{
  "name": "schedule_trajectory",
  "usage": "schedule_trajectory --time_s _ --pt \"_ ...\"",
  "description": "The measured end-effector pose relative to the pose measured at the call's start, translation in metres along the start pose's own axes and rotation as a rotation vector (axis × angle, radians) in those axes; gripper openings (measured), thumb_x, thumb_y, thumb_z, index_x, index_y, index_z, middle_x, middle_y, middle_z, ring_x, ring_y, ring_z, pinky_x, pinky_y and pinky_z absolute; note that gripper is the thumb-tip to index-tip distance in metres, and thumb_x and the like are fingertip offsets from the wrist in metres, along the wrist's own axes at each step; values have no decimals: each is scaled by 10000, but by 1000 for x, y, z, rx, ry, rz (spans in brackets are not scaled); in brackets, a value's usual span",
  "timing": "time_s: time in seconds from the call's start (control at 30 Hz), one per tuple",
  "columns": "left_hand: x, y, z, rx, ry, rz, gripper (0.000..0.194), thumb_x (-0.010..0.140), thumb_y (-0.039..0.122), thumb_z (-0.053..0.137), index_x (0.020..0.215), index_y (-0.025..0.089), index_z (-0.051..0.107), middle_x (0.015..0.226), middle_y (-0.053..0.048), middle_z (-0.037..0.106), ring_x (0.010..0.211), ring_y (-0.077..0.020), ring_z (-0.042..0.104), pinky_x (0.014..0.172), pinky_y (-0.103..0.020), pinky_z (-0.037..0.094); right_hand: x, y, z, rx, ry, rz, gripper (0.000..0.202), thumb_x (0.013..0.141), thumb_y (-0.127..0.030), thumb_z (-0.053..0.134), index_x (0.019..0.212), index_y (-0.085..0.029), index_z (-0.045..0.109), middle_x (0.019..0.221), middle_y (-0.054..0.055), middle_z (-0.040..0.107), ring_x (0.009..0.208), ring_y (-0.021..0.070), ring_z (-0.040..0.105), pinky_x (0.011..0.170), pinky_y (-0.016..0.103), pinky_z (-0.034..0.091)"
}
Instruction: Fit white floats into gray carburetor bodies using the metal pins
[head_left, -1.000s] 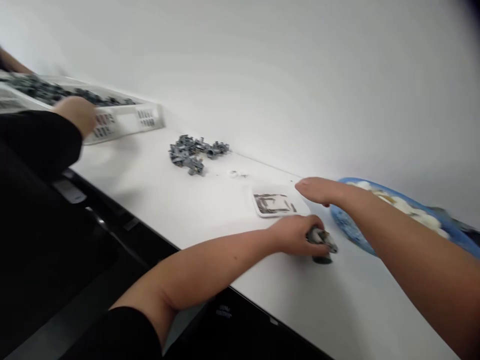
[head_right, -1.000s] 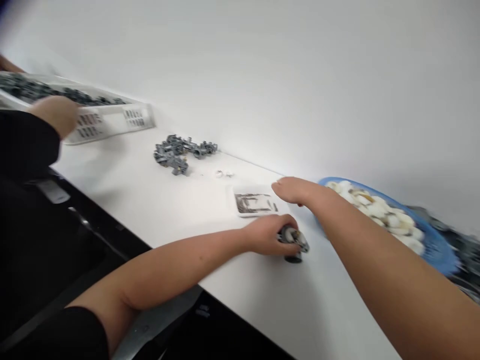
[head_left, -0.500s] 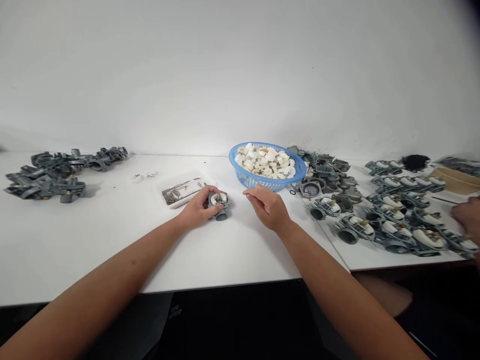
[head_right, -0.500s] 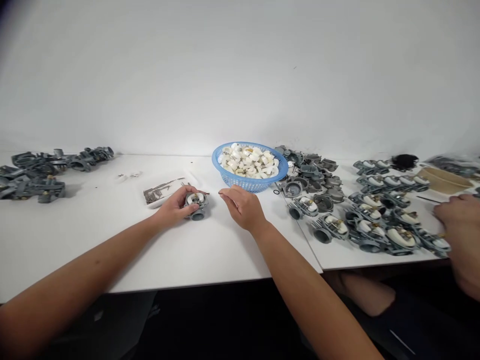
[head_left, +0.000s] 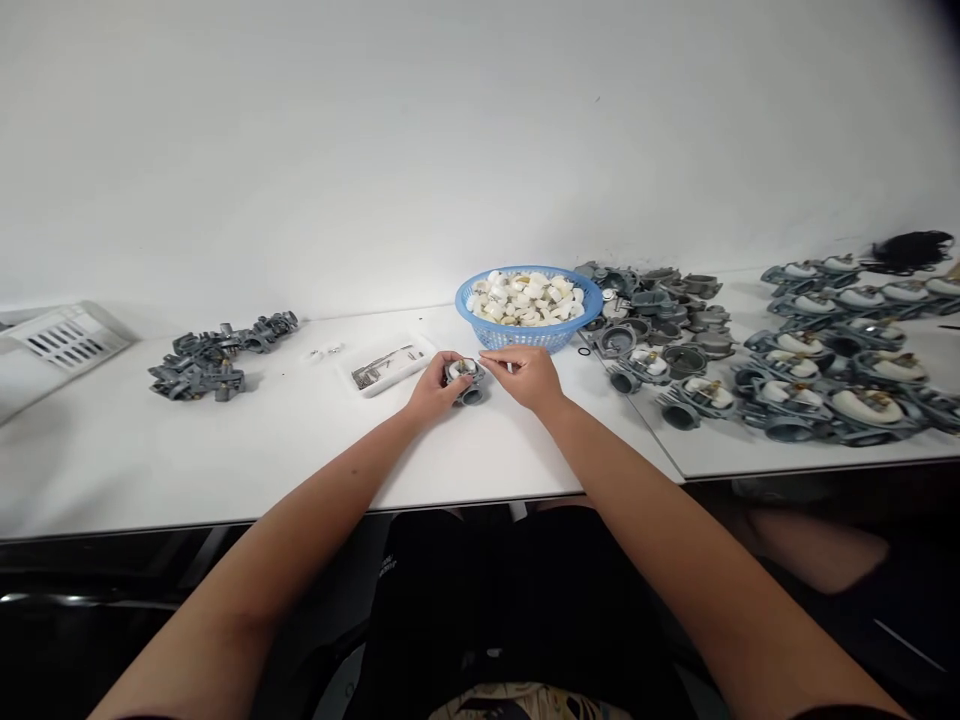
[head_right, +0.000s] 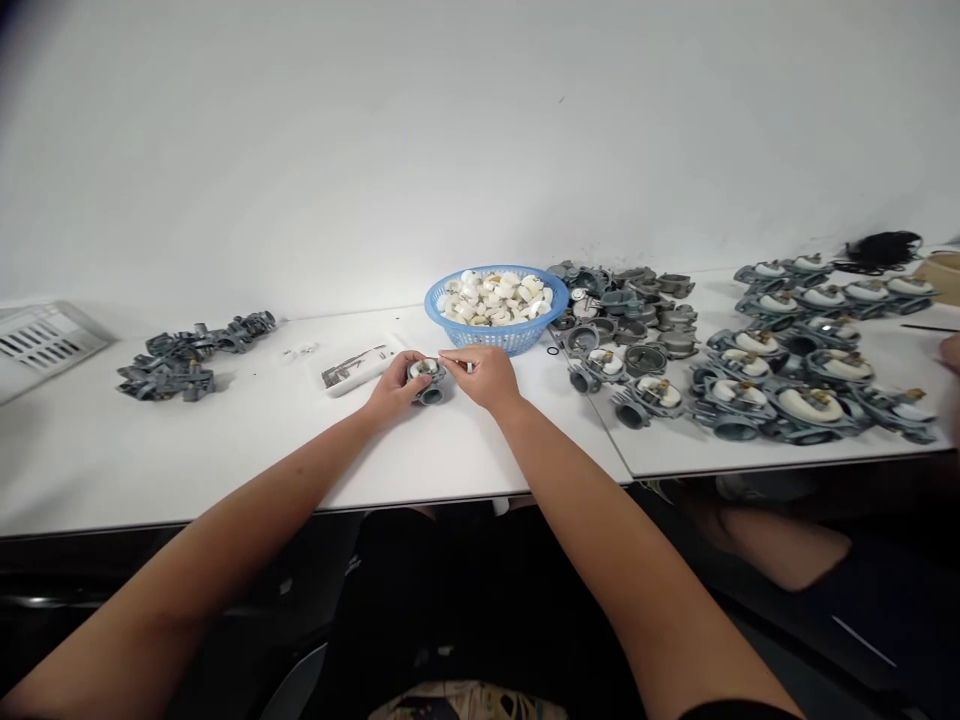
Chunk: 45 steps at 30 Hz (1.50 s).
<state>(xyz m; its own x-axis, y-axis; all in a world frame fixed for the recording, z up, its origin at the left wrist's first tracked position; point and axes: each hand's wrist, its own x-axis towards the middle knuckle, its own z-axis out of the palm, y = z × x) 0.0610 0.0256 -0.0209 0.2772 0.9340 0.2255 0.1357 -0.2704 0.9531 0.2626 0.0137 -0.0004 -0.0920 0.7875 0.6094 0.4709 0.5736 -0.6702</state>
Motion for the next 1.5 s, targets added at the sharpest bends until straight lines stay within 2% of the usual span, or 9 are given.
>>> schedule_trajectory --time_s 0.1,0.17,0.37,0.57,0.67,0.83,0.97,1.17,1.5 --pt "-2 4 4 49 55 22 380 809 391 705 1109 192 583 905 -18 645 727 -118 570 617 -235 488 -1 -1 -4 121 62 137 288 801 -465 706 889 -206 795 755 38 738 582 157 540 598 312 419" --pt "-4 7 3 86 81 18 407 807 401 705 1142 187 615 945 -37 662 751 -127 588 627 -236 498 0 0 -4 157 79 173 305 806 -469 689 869 -178 757 646 18 677 559 148 534 591 302 419" --pt "-7 6 1 62 89 0 471 774 428 730 1159 171 638 970 -54 683 759 -136 615 605 -228 514 2 2 5 326 54 201 304 800 -477 674 830 -177 634 861 74 735 826 189 671 708 296 500" --pt "-5 3 -2 5 30 26 426 809 400 704 1151 162 617 951 -46 660 759 -125 596 620 -229 508 2 2 11 450 -70 234 353 760 -524 711 827 -188 623 871 58 720 849 180 661 828 330 521" --pt "-4 1 -3 30 23 44 421 797 390 710 1135 161 608 934 -39 655 742 -119 587 616 -226 493 0 1 11 453 -149 246 340 729 -514 747 782 -190 656 885 42 696 850 174 638 838 329 508" --pt "-4 -2 -5 6 8 68 434 768 375 732 1124 173 588 949 -27 656 770 -116 598 668 -234 486 -1 -3 4 312 -239 187 264 732 -450 759 758 -194 698 1037 53 661 1020 211 615 968 400 462" --pt "-7 1 -6 -17 0 61 421 768 368 732 1111 171 587 957 -31 649 773 -120 595 653 -237 482 0 -5 -1 201 -255 146 220 783 -420 707 800 -201 706 986 48 676 992 213 617 978 426 446" --pt "-8 3 -7 -20 1 54 425 758 360 741 1111 173 596 955 -32 650 787 -125 602 670 -243 488 -1 -9 2 238 -279 193 254 795 -444 682 819 -191 690 948 45 692 943 198 629 948 385 467" --pt "-8 0 -12 -61 -51 28 487 772 384 750 1184 171 603 1031 -53 661 792 -125 608 673 -242 507 -1 -10 2 228 -286 175 240 787 -426 681 806 -187 691 909 45 707 891 193 636 893 367 477"
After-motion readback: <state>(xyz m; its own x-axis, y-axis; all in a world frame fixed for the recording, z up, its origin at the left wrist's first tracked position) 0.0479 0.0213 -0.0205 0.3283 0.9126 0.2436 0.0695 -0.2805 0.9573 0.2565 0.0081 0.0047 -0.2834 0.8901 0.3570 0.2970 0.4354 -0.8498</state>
